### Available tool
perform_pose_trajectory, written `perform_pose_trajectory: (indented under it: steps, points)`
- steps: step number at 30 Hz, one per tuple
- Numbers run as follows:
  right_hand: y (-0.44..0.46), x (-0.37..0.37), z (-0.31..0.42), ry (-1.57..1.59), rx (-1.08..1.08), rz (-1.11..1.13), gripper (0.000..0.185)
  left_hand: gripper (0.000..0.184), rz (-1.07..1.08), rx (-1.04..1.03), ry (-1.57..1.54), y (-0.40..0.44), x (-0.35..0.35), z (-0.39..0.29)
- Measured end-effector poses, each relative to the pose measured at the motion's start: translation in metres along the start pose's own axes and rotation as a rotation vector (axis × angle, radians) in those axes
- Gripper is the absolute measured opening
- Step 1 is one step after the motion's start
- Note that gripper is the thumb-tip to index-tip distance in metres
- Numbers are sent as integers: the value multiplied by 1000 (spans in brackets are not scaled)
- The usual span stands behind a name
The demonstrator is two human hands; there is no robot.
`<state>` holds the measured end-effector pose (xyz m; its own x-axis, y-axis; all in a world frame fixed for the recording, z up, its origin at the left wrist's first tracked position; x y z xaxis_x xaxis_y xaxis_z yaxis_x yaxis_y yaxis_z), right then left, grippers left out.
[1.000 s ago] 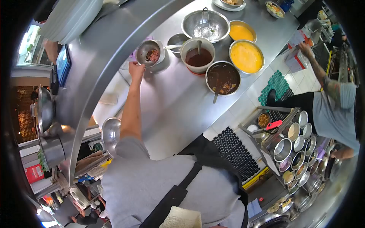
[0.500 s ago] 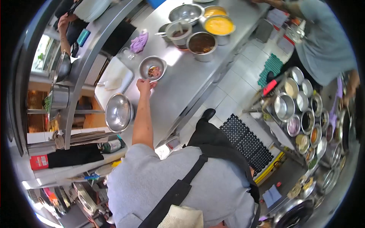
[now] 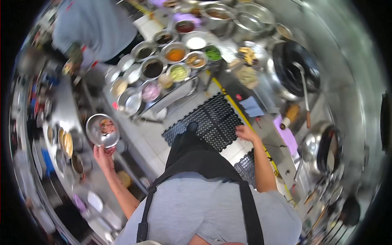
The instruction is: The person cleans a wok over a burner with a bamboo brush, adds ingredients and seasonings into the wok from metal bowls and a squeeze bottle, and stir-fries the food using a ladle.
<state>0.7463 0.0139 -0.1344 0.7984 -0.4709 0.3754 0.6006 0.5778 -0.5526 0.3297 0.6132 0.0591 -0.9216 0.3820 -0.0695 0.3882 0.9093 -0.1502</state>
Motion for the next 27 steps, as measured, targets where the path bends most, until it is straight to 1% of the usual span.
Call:
perform_pose_trajectory:
  steps: [1, 3, 5, 7, 9, 11, 13, 14, 17, 18, 19, 21, 22, 23, 24, 25, 27]
  points:
    - [3, 26, 28, 40, -2, -157, 27, 14, 118, -10, -1, 21, -49, 14]
    - [15, 81, 55, -93, 135, -331, 35, 10, 292, 69, 50, 27, -172, 10]
    - [-22, 146, 121, -93, 153, -584, 34, 9, 482, 82, 151, 38, -274, 27]
    - [-46, 207, 122, 5, 111, -844, 31, 8, 664, 126, 171, 30, -375, 37]
    - [-78, 272, 99, -211, 222, -1103, 31, 9, 843, 165, 216, 14, -464, 49]
    - [-122, 322, 90, -360, 91, -1266, 34, 20, 1003, 178, 241, -5, -542, 57]
    - [-153, 356, 78, -547, -82, -1354, 39, 18, 1128, 156, 256, -27, -612, 59]
    - [-158, 372, 55, -557, -248, -1276, 54, 18, 1164, 152, 253, -39, -645, 57]
    - [-150, 394, 3, -456, -442, -1061, 63, 20, 1254, 157, 241, -75, -738, 52]
    - [-142, 397, -8, -363, -485, -949, 68, 19, 1293, 64, 241, -92, -768, 32]
    - [-134, 395, -27, -138, -403, -922, 65, 18, 1327, -23, 244, -109, -795, 17]
    - [-115, 397, -65, -114, -119, -1070, 59, 15, 1318, -68, 247, -126, -853, 17]
    - [-113, 396, -65, -174, 43, -1114, 56, 14, 1309, -85, 249, -134, -881, 19]
    - [-112, 386, -62, -233, 203, -1149, 54, 6, 1299, -228, 290, -144, -909, 14]
    - [-108, 376, -69, 230, 84, -1038, 46, 4, 1283, -347, 287, -152, -936, 15]
    - [-106, 361, -60, 679, -36, -893, 38, 2, 1264, -469, 281, -160, -964, 16]
    - [-116, 353, -5, 1034, 49, -811, 29, 10, 1218, -623, 297, -180, -1016, 20]
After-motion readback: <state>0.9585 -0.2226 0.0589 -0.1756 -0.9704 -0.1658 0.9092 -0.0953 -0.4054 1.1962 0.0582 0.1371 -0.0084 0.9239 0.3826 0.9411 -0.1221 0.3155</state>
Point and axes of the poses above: each hand's wrist, its own y-axis towards the middle knuckle, its own x-axis out of the back of the hand, z = x × y, the point moved 6 cm from there along y, towards the middle knuckle, and after that the axes turned 6 degrees about y, right-handed, at the moved point
